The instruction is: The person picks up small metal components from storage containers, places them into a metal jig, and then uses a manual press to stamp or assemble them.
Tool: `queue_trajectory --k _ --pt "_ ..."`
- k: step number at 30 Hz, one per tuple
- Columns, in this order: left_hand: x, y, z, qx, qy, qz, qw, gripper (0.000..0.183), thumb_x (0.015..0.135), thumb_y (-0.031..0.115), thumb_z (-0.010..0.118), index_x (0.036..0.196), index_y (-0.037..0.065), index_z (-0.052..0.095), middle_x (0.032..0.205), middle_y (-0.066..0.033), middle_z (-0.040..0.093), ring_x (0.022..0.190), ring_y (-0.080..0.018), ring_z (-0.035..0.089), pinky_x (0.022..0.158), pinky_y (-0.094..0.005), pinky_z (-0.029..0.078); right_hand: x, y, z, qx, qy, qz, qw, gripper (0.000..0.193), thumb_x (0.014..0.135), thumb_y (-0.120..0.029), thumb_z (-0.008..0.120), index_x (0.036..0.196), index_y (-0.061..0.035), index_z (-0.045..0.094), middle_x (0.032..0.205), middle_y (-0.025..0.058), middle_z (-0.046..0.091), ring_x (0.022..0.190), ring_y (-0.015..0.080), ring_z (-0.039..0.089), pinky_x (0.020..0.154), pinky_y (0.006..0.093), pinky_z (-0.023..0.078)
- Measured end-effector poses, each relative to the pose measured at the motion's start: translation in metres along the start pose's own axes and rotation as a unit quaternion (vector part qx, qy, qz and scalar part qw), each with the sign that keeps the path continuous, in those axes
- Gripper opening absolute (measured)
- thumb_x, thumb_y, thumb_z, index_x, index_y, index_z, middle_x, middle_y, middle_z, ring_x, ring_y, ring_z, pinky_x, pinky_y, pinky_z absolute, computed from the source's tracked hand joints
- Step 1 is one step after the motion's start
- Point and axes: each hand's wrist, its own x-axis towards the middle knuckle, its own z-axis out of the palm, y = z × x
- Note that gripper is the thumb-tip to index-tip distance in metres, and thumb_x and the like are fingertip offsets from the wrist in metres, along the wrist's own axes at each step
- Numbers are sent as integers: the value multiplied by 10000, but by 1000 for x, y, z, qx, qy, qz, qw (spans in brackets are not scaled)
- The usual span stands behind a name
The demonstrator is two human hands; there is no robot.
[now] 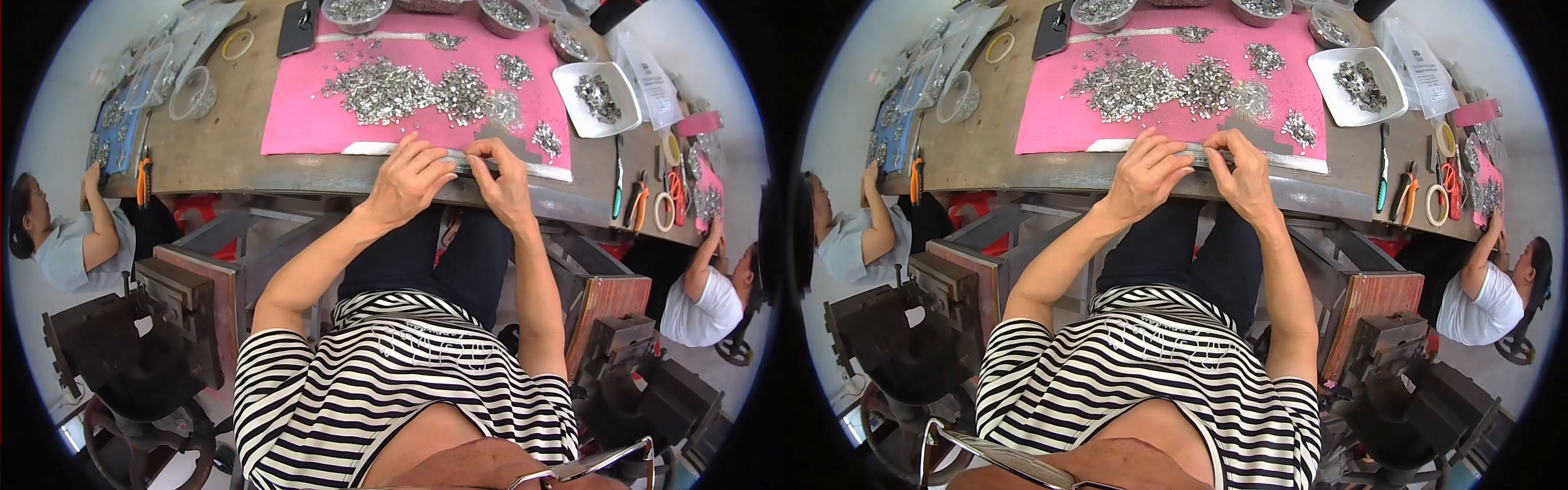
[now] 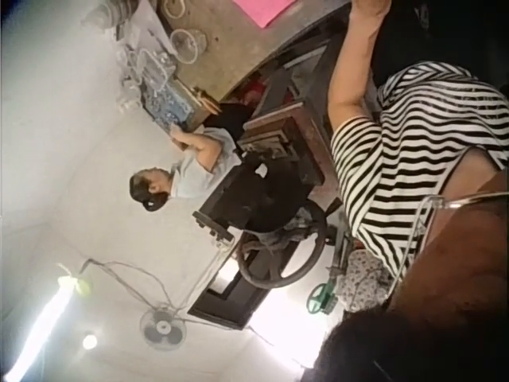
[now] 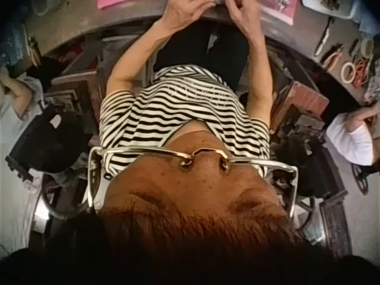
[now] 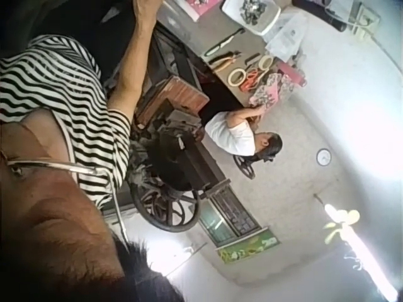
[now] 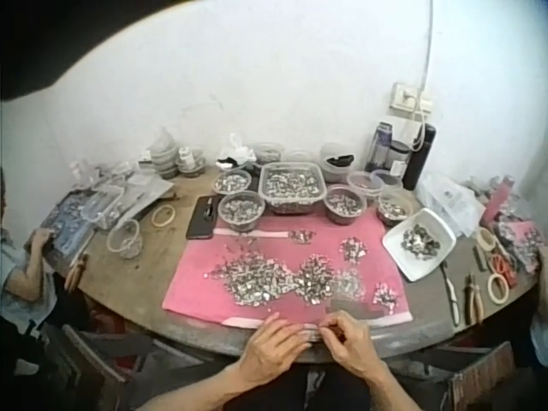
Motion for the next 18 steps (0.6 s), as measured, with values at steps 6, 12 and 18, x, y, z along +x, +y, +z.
queue_trajectory --k 6,12,18 --pt "3 -32 -24 -37 3 -178 983 121 865 122 741 981 89 740 901 -56 662 891 -256 600 844 -419 445 -5 1 5 -32 -11 -36 999 105 864 13 681 944 -2 614 946 114 657 873 291 645 794 379 493" --pt "4 -54 -24 69 -17 -145 987 101 853 130 751 950 103 744 843 -37 627 869 -237 577 841 -387 412 -7 3 11 -78 -8 -79 994 121 842 13 703 926 -26 626 912 104 642 889 304 618 800 403 449" --pt "8 -53 -24 97 -33 -115 988 82 859 118 736 938 99 729 839 -32 619 891 -236 578 866 -389 403 -7 -7 3 -199 -12 -190 961 137 851 33 685 975 -25 680 956 107 680 883 290 647 805 384 496"
